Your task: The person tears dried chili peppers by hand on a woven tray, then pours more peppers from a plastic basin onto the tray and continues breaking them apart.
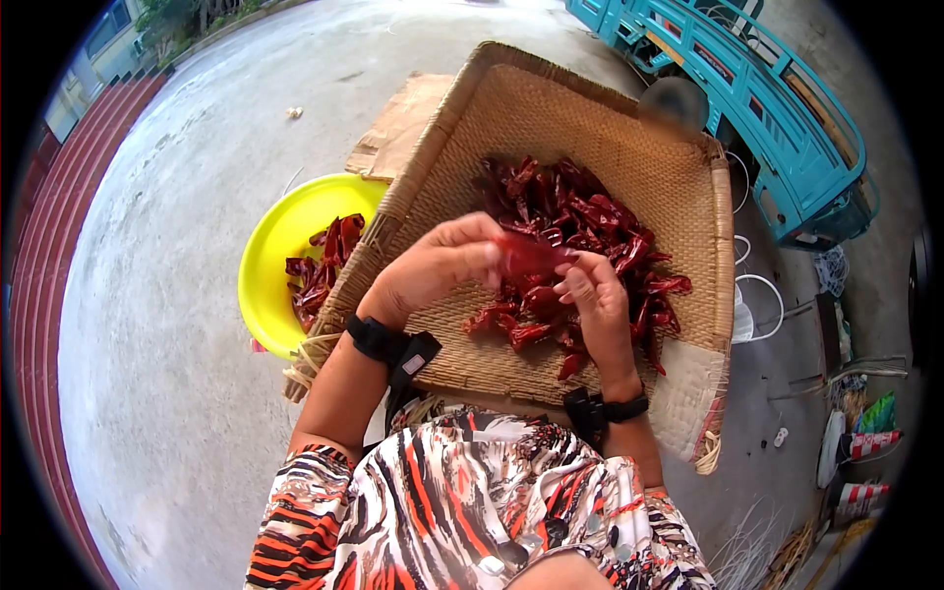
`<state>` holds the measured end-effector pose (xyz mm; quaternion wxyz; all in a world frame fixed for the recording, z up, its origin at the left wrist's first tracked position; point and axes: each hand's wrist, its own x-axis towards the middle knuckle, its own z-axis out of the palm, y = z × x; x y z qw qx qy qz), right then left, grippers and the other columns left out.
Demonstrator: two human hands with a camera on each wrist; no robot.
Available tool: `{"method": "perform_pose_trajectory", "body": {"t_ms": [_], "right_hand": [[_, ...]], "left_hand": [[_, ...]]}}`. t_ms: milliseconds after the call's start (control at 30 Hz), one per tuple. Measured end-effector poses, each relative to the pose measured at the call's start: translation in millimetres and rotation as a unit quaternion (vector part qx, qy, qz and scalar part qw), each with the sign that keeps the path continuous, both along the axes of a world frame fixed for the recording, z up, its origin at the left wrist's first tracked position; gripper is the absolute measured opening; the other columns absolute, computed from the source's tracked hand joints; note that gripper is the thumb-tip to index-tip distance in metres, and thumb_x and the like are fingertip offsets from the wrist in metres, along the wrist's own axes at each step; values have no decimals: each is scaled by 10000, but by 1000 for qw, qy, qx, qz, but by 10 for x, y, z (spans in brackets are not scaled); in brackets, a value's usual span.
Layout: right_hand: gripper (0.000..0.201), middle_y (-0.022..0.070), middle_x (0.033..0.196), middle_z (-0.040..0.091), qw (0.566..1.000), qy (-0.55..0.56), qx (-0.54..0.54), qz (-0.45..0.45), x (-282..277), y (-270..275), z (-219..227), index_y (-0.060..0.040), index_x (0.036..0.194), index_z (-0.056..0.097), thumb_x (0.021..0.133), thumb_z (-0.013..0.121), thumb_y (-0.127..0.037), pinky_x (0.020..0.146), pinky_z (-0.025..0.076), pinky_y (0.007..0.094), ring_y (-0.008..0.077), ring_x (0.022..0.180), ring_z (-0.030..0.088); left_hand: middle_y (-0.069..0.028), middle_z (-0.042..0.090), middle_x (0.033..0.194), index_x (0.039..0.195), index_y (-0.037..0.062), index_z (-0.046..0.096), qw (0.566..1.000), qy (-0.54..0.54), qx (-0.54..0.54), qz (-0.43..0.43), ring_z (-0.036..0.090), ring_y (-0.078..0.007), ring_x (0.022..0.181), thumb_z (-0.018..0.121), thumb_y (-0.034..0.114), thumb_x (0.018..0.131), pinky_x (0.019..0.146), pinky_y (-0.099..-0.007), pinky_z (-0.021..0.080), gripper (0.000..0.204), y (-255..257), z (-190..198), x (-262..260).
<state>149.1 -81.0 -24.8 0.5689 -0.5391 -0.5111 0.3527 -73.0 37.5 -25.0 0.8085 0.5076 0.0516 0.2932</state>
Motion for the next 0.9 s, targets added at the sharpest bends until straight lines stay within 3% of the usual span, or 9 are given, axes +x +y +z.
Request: {"method": "perform_pose_trajectory", "body": {"t_ms": [100,133,233,300,400,567,667,767,900], "right_hand": [[192,12,965,650,998,16,-13,-67,90,28,-38,-30,1136,618,980,596,-140,753,499,231,75,851,601],[185,14,966,651,998,-19,-11,-65,125,35,-77,-31,1132,620,972,602,-122,760,501,235,78,855,603],[199,33,972,657,991,-120,-26,-59,168,28,-149,-40,1120,628,921,635,-39,785,514,253,105,870,619],[235,61,1008,662,980,-190,-34,-42,146,7,-119,-60,1109,635,876,666,-41,819,521,290,169,915,635],[277,83,1043,654,922,-388,-6,-17,163,-20,-118,-77,1098,638,828,696,-55,871,512,339,246,981,614],[307,82,1017,644,909,-417,-9,-4,167,-20,-155,-90,1094,636,798,715,-70,885,496,377,273,998,584],[302,75,996,641,899,-437,-15,-7,162,-22,-148,-99,1078,642,788,719,-66,867,498,378,266,982,583],[276,68,970,641,901,-433,-19,1,191,-25,-145,-104,1045,655,780,718,-56,848,500,374,263,961,584],[224,60,941,651,935,-353,-25,9,170,-16,-102,-95,1005,668,789,710,-52,835,497,360,257,932,592]], "left_hand": [[-67,618,1185,1161,50,572,973,-179,-110,97,619,-155,994,618,182,974,842,-279,519,233,25,-64,32],[-59,585,1169,1131,71,568,958,-197,-132,161,587,-162,972,570,251,1007,828,-282,506,219,-12,24,33],[-39,572,996,1064,92,569,923,-311,-149,171,546,-159,846,505,330,1035,788,-295,491,247,192,-24,-24],[-5,547,848,928,99,529,899,-311,-192,240,515,-147,783,504,404,1025,721,-289,470,321,251,-63,-117],[-19,541,783,982,117,565,855,-322,-257,315,520,-163,722,526,407,1010,682,-313,469,294,457,-237,-331],[-30,548,765,1088,181,623,775,-270,-305,483,532,-191,692,535,414,996,659,-365,484,266,475,-135,-455],[-28,555,768,1103,128,620,761,-250,-372,469,538,-183,682,578,349,981,642,-327,489,256,326,-19,-306],[-26,603,831,1064,82,583,852,-115,-330,391,579,-144,666,652,293,933,631,-259,492,258,480,-336,-301],[1,623,865,1106,65,612,950,79,-94,287,591,-103,747,643,217,941,672,-244,489,227,173,-85,-54]]}}
